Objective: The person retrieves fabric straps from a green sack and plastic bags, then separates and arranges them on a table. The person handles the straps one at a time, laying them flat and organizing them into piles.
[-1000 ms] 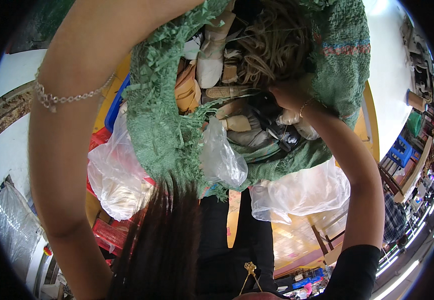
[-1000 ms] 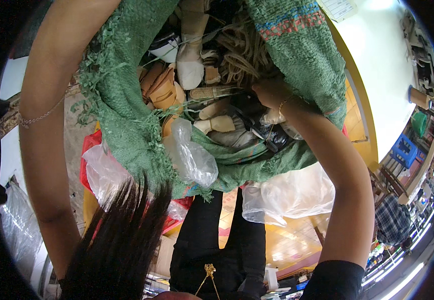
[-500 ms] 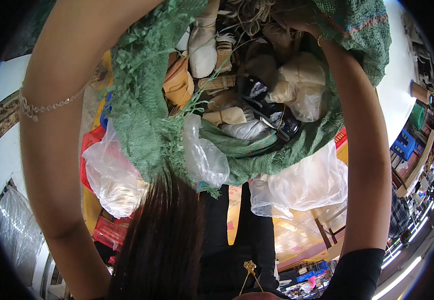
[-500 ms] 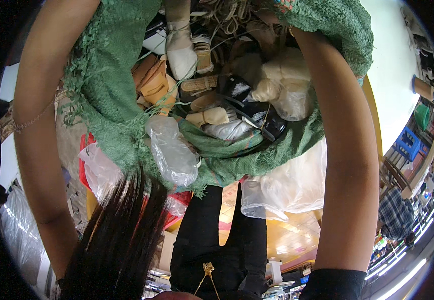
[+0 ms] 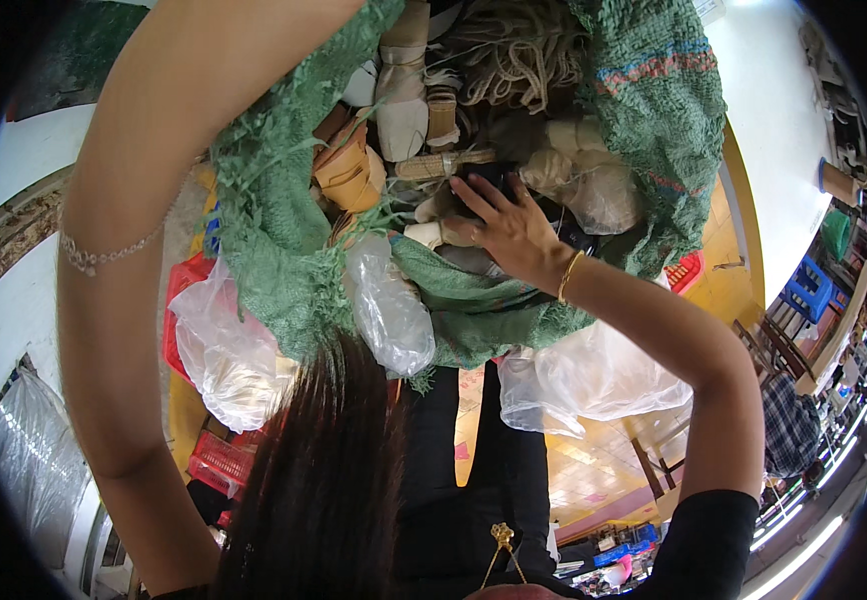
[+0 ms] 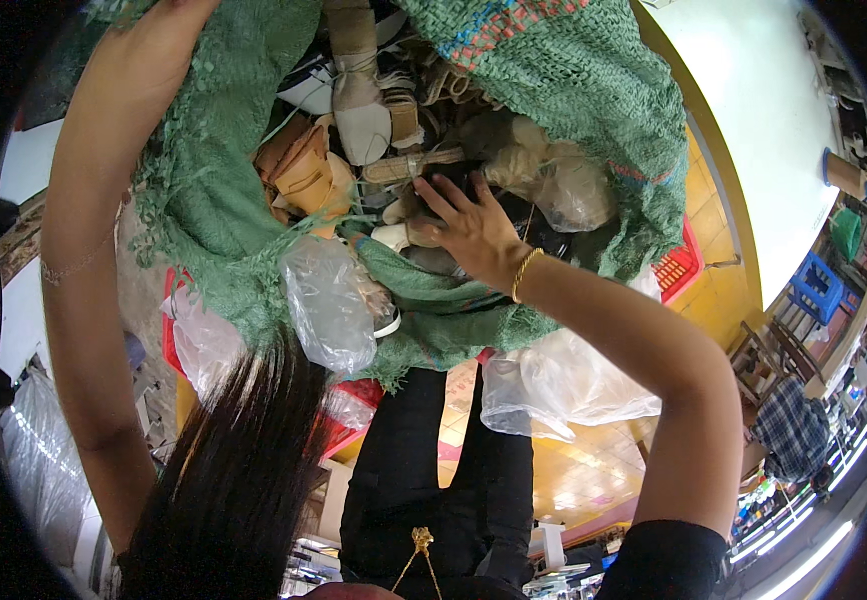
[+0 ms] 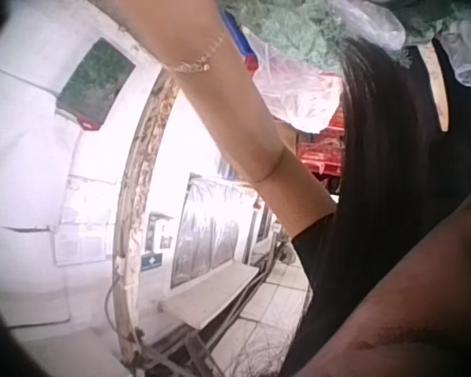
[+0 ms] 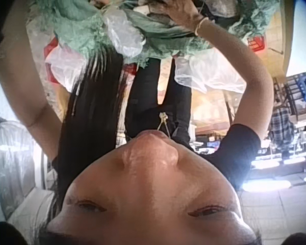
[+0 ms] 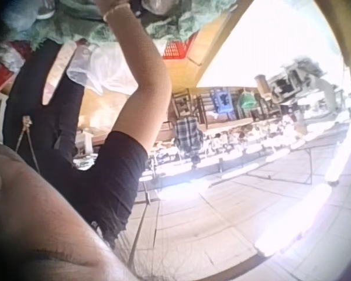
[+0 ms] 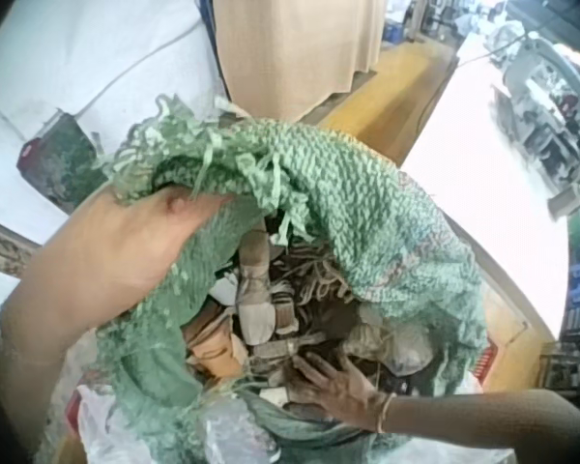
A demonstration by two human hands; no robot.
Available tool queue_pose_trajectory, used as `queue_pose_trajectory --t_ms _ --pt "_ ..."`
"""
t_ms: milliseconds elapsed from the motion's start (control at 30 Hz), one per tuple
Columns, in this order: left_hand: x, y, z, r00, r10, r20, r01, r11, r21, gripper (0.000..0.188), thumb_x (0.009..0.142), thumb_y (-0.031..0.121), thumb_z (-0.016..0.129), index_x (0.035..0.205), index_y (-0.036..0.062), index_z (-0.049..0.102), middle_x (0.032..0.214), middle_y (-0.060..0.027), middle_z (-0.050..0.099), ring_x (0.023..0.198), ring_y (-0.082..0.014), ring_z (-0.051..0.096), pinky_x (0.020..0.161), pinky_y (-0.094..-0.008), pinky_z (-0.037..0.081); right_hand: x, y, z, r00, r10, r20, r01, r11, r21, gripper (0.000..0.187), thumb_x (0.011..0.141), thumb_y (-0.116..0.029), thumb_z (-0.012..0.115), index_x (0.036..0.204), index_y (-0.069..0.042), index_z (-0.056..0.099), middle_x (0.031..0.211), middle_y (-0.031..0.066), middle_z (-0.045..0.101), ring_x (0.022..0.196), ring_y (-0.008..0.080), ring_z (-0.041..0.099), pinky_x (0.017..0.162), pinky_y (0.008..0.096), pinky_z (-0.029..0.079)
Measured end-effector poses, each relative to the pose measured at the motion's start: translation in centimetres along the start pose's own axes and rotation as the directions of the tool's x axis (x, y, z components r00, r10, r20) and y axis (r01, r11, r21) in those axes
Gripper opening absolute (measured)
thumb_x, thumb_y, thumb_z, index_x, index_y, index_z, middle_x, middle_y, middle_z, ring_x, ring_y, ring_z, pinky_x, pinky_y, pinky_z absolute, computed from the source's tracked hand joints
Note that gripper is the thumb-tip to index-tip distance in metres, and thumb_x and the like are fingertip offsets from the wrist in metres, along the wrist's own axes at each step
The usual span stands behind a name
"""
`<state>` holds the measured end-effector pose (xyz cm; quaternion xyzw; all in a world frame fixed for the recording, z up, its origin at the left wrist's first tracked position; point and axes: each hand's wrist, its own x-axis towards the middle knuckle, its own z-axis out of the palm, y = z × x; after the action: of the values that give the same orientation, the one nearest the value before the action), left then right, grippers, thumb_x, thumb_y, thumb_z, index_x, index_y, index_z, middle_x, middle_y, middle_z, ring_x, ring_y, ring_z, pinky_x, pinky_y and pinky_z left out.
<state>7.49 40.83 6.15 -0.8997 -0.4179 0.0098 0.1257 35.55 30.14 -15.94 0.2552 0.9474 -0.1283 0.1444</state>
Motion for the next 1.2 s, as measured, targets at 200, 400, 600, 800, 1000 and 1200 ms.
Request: queue_pose_trajectory --t_ms 200,400,600,800,1000,1200 --pt "-1.9 2.2 -1.8 0.893 -0.222 0.391 0.045 0.909 0.414 0.044 0.082 0.006 0.056 0.126 0.0108 0.058 0.088 -0.0053 0.063 0.084 -0.0189 0.064 0.078 -0.0311 0.048 -1.0 5.9 2.4 0.997 0.080 -0.006 -0.080 0.973 -0.215 0.039 0.092 -0.028 0.054 0.128 -0.014 0.060 0.153 0.0060 0.035 0.137 0.0235 0.039 0.107 0.0469 0.036" --pt "-1.4 1.9 -1.5 0.950 -0.102 0.296 0.056 0.986 0.160 0.041 0.082 0.005 0.054 0.122 0.0100 0.060 0.089 -0.0063 0.063 0.084 -0.0203 0.064 0.077 -0.0327 0.048 -4.4 16.6 9.2 0.868 0.316 -0.383 -0.256 0.946 0.199 0.046 0.092 -0.029 0.057 0.133 -0.007 0.053 0.152 0.0081 0.036 0.135 0.0260 0.040 0.111 0.0539 0.030" --pt "-1.8 1.8 -1.8 0.954 -0.109 0.280 0.080 0.990 0.112 0.038 0.082 0.002 0.053 0.119 0.0067 0.061 0.090 -0.0074 0.064 0.084 -0.0224 0.064 0.074 -0.0339 0.048 -3.2 0.9 0.1 0.998 0.037 -0.043 -0.035 0.998 0.050 0.053 0.080 -0.029 0.067 0.131 -0.019 0.057 0.130 0.0050 0.054 0.124 0.0266 0.046 0.106 0.0454 0.036" --pt "-0.8 1.6 -1.7 0.951 -0.055 0.303 0.001 0.984 0.176 0.035 0.083 0.003 0.054 0.116 0.0044 0.061 0.092 -0.0087 0.064 0.086 -0.0231 0.064 0.077 -0.0350 0.049 -3.6 -3.0 3.0 0.981 0.159 0.113 -0.167 0.984 0.068 0.022 0.085 -0.013 0.055 0.100 -0.012 0.071 0.128 0.0084 0.057 0.123 0.0257 0.048 0.103 0.0411 0.039" --pt "-0.4 3.6 -3.5 0.894 -0.368 0.254 0.420 0.496 -0.760 0.030 0.084 0.011 0.060 0.113 0.0025 0.060 0.097 -0.0139 0.064 0.094 -0.0277 0.063 0.086 -0.0362 0.048 -5.0 0.0 2.6 0.971 0.089 0.222 -0.135 0.971 0.199 0.024 0.083 -0.012 0.056 0.103 -0.010 0.069 0.111 0.0089 0.064 0.112 0.0257 0.056 0.094 0.0384 0.046" --pt "-1.2 6.9 -2.5 0.850 -0.527 0.001 0.367 0.590 -0.719 0.037 0.081 0.007 0.065 0.116 0.0023 0.055 0.100 -0.0157 0.064 0.098 -0.0301 0.061 0.085 -0.0372 0.047 -7.2 10.4 -1.0 0.958 0.257 -0.130 -0.229 0.953 0.197 0.036 0.092 -0.011 0.046 0.126 -0.001 0.054 0.124 0.0193 0.058 0.122 0.0352 0.051 0.106 0.0423 0.037"
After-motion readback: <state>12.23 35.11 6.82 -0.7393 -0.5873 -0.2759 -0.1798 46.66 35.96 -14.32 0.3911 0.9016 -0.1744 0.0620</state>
